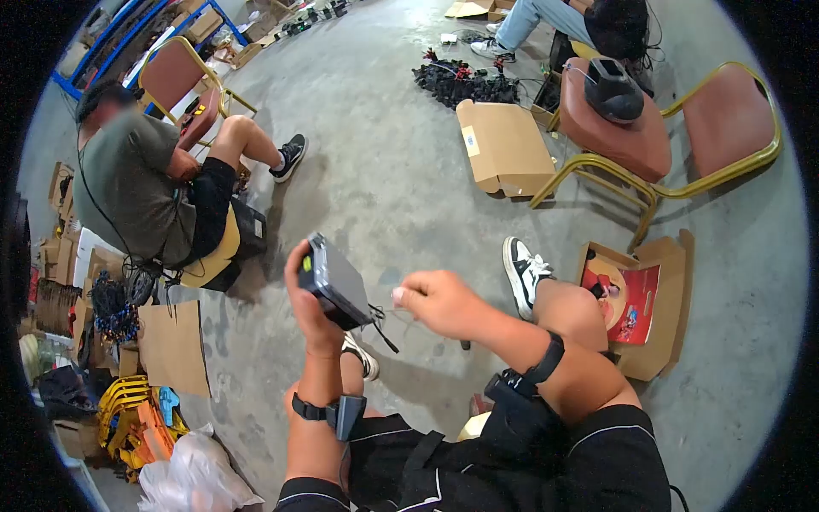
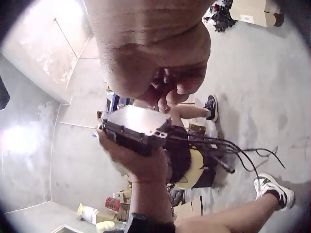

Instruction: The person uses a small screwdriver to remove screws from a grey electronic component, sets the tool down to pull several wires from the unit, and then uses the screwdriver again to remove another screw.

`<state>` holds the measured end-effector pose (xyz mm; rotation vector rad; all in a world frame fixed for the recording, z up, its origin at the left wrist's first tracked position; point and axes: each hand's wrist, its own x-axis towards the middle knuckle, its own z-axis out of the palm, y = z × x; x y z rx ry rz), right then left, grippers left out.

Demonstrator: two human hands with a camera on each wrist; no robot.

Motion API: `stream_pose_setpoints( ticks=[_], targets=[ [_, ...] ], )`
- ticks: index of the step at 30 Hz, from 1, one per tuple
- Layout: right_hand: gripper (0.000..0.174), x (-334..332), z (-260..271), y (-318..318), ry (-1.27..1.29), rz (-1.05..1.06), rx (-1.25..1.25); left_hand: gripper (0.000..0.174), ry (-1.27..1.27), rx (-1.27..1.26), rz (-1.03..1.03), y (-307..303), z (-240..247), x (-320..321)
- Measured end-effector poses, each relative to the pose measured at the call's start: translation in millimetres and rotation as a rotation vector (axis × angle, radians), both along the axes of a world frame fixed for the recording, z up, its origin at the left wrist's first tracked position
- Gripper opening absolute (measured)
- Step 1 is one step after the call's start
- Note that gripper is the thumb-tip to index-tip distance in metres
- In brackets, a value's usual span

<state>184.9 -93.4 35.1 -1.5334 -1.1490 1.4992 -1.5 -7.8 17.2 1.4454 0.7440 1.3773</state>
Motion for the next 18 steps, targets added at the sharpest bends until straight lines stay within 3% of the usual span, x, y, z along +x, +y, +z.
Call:
stream_pose_setpoints(
  ticks=[1, 3, 4, 6, 15, 17, 18],
  targets=[
    [0.028, 4, 0, 2, -0.022, -0.016, 0.081, 0.081, 0.005, -0.004, 0.006, 2, 5, 1],
    [0.027, 6, -5, 5, -0.064, -0.042, 0.150, 0.071, -0.195, -0.441, 0.031, 10, 16, 1],
    [0.026, 6, -8, 8, -0.111, -0.080, 0.225, 0.071, -0.189, -0.442, 0.042, 15, 12, -1],
    [0.026, 4, -2, 8, -0.125, -0.073, 0.220, 0.063, -0.407, -0.709, -0.009, 25, -4, -7],
    [0.025, 3, 1, 8, -0.043, 0.011, 0.164, 0.071, -0.541, -0.843, -0.115, 23, -6, 1],
    [0.030, 1, -7, 7, 0.397, 0.015, -0.004, 0.073, -0.565, -0.865, -0.157, 22, -4, 1],
    [0.030, 1, -10, 6, 0.398, 0.014, -0.003, 0.073, -0.563, -0.865, -0.158, 22, -4, 2]
  ],
)
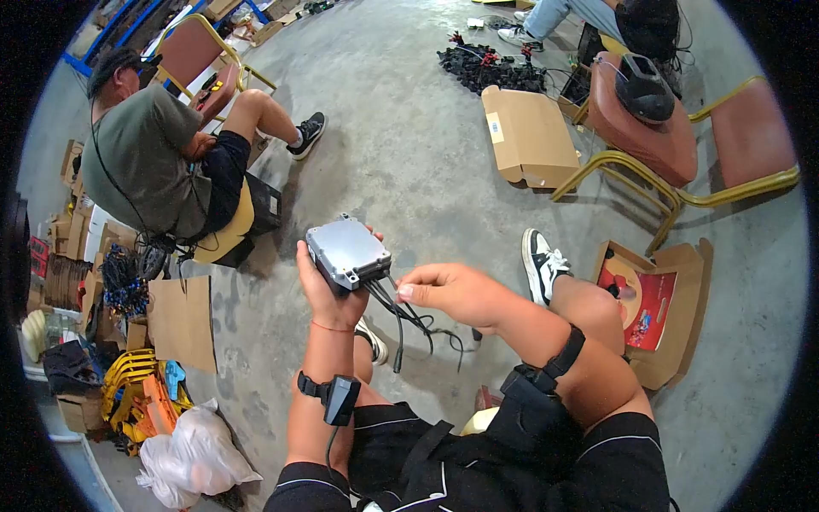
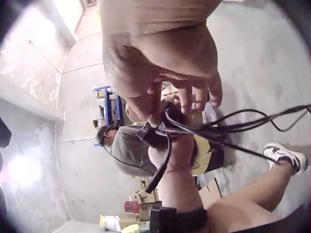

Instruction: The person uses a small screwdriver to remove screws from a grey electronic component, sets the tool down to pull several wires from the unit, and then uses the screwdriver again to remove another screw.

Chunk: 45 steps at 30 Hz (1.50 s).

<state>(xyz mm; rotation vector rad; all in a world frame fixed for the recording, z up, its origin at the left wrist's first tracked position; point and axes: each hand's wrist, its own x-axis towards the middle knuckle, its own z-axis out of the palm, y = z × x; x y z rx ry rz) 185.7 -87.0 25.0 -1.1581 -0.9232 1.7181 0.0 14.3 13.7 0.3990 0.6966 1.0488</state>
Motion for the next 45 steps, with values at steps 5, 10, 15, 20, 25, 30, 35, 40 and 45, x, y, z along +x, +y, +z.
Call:
stream_pose_setpoints(
  ticks=[5, 10, 15, 20, 25, 30, 35, 40, 45],
  targets=[
    [0.028, -10, 0, -5, 0.060, 0.234, -0.026, 0.076, -0.125, 0.044, -0.027, 0, -5, 2],
    [0.023, -20, 4, -6, -0.224, 0.200, 0.296, 0.077, -0.209, -0.031, -0.025, 0, 1, 6],
    [0.020, -24, 11, -5, -0.253, 0.061, 0.452, 0.074, -0.223, -0.020, -0.128, 4, -12, 4],
    [0.020, -17, 6, 1, -0.284, -0.084, 0.509, 0.074, 0.071, -0.082, -0.288, 4, -28, 3],
    [0.019, -12, 4, 4, -0.110, -0.183, 0.464, 0.093, 0.282, -0.180, -0.498, 2, -24, 2],
    [0.016, -4, -2, 6, -0.214, -0.243, 0.477, 0.098, 0.259, -0.243, -0.625, -5, -20, 7],
    [0.013, -2, -1, 5, -0.250, -0.213, 0.429, 0.093, 0.261, -0.075, -0.694, -14, -18, 15],
    [0.010, -13, -14, 3, -0.458, -0.117, 0.603, 0.068, 0.098, 0.116, -0.623, -19, 1, 18],
    [0.011, -17, -21, 10, -0.464, -0.072, 0.513, 0.045, 0.149, 0.139, -0.631, -17, -10, 16]
  ],
)
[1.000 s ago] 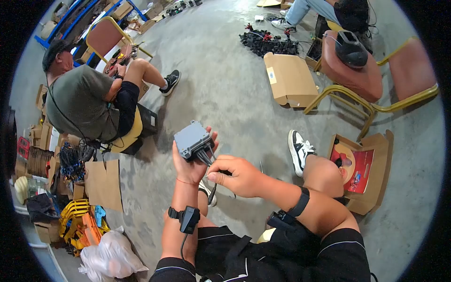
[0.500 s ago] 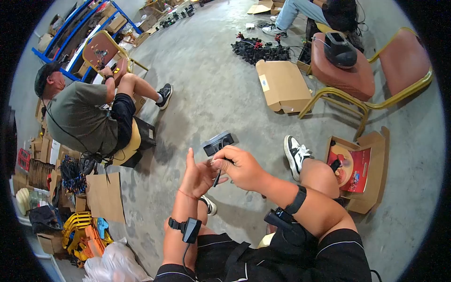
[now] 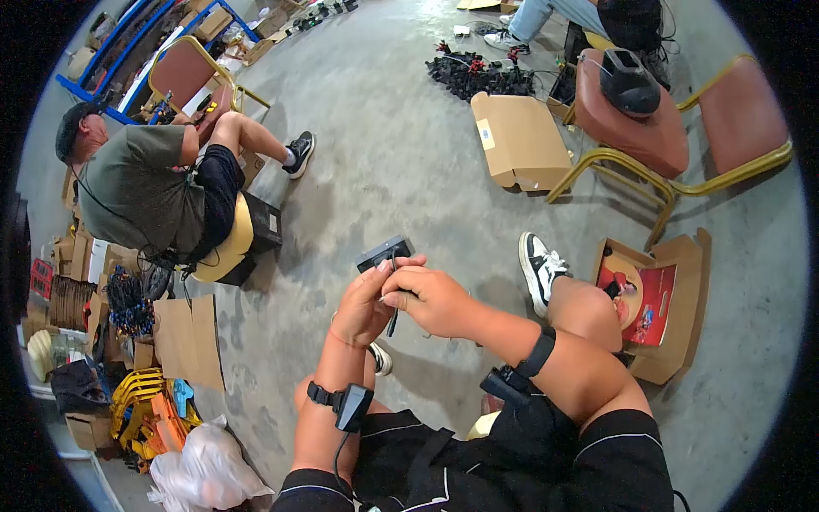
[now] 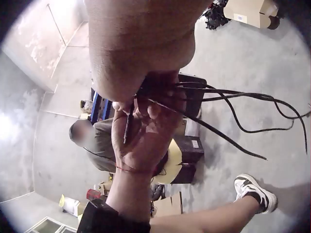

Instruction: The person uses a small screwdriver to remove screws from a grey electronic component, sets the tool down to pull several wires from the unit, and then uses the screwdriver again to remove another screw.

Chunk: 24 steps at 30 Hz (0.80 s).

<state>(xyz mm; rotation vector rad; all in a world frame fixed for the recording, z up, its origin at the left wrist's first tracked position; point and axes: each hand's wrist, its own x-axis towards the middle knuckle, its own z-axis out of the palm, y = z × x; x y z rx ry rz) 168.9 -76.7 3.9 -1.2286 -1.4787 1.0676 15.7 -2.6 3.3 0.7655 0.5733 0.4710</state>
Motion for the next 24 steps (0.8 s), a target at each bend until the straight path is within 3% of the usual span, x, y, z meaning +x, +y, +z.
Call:
stream_pose_setpoints(
  ticks=[5, 7, 8, 10, 11, 13, 15, 20, 24],
  targets=[
    [0.015, 2, -15, 7, -0.017, 0.126, 0.003, 0.035, 0.065, 0.027, 0.145, 7, -9, 0],
    [0.019, -2, -29, 10, -0.054, -0.132, 0.283, 0.032, 0.063, 0.066, 0.229, 16, -18, -5],
    [0.019, 0, -27, 7, -0.050, -0.122, 0.248, 0.035, 0.141, 0.113, 0.304, 20, -21, -6],
    [0.025, 13, -14, 14, 0.026, -0.320, -0.079, 0.025, 0.248, 0.111, 0.400, 24, -17, -11],
    [0.025, 19, -17, 18, 0.020, -0.316, -0.088, 0.022, 0.275, 0.087, 0.427, 28, -16, -15],
    [0.028, 30, -24, 25, 0.209, -0.326, -0.321, 0.019, 0.204, 0.065, 0.500, 31, -17, -22],
    [0.030, 36, -32, 31, 0.204, -0.326, -0.375, 0.018, 0.189, 0.126, 0.549, 32, -10, -26],
    [0.028, 44, -115, 26, -0.009, -0.271, -0.678, 0.017, 0.168, 0.178, 0.610, 38, 0, -29],
    [0.023, 53, -249, -6, 0.027, -0.375, -0.845, 0.021, 0.167, 0.199, 0.666, 34, 5, -34]
  ],
)
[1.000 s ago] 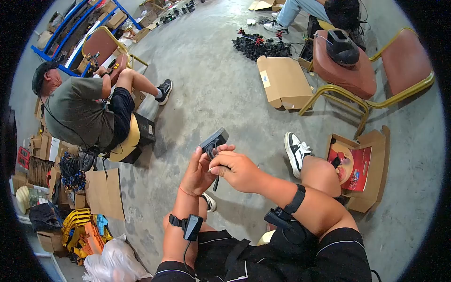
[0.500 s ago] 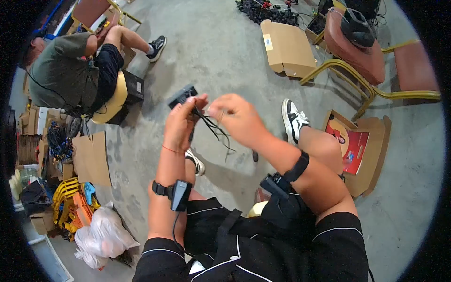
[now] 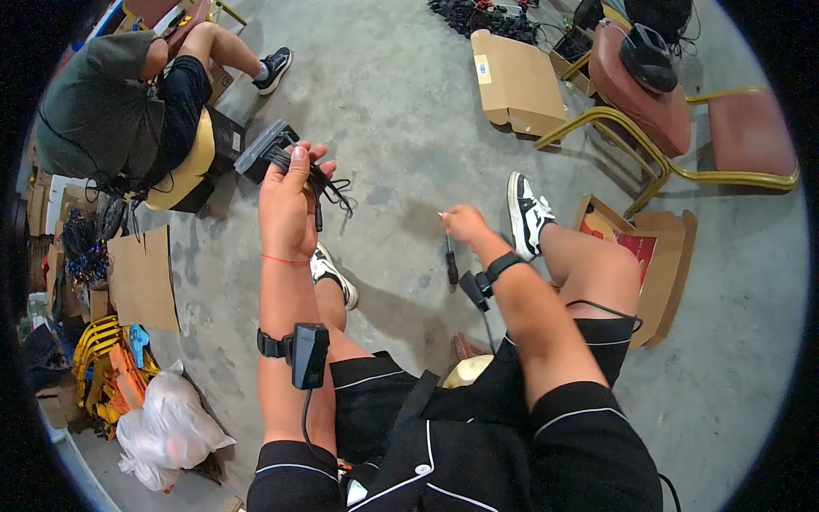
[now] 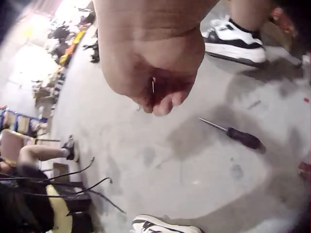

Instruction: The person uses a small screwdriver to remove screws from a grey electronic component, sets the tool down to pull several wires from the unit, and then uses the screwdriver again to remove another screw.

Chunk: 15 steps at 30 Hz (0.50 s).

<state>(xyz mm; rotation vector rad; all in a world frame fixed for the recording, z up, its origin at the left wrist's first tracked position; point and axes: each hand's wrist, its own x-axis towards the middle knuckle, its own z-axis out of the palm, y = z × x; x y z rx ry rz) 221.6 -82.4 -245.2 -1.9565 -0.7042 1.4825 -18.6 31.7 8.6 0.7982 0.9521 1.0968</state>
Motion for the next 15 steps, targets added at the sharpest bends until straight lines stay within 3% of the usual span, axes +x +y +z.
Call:
stream_pose_setpoints(
  ticks=[7, 11, 15],
  targets=[
    [0.025, -72, -109, -95, 0.155, -0.494, -0.364, 0.021, 0.042, -0.015, 0.142, 2, 1, -21],
    [0.024, -85, -138, -123, 0.046, -0.440, -0.470, 0.024, 0.071, -0.087, 0.175, -2, 0, -17],
    [0.021, -86, -165, -119, 0.146, -0.492, -0.414, 0.026, -0.011, -0.174, 0.232, -10, -9, -2]
  ],
)
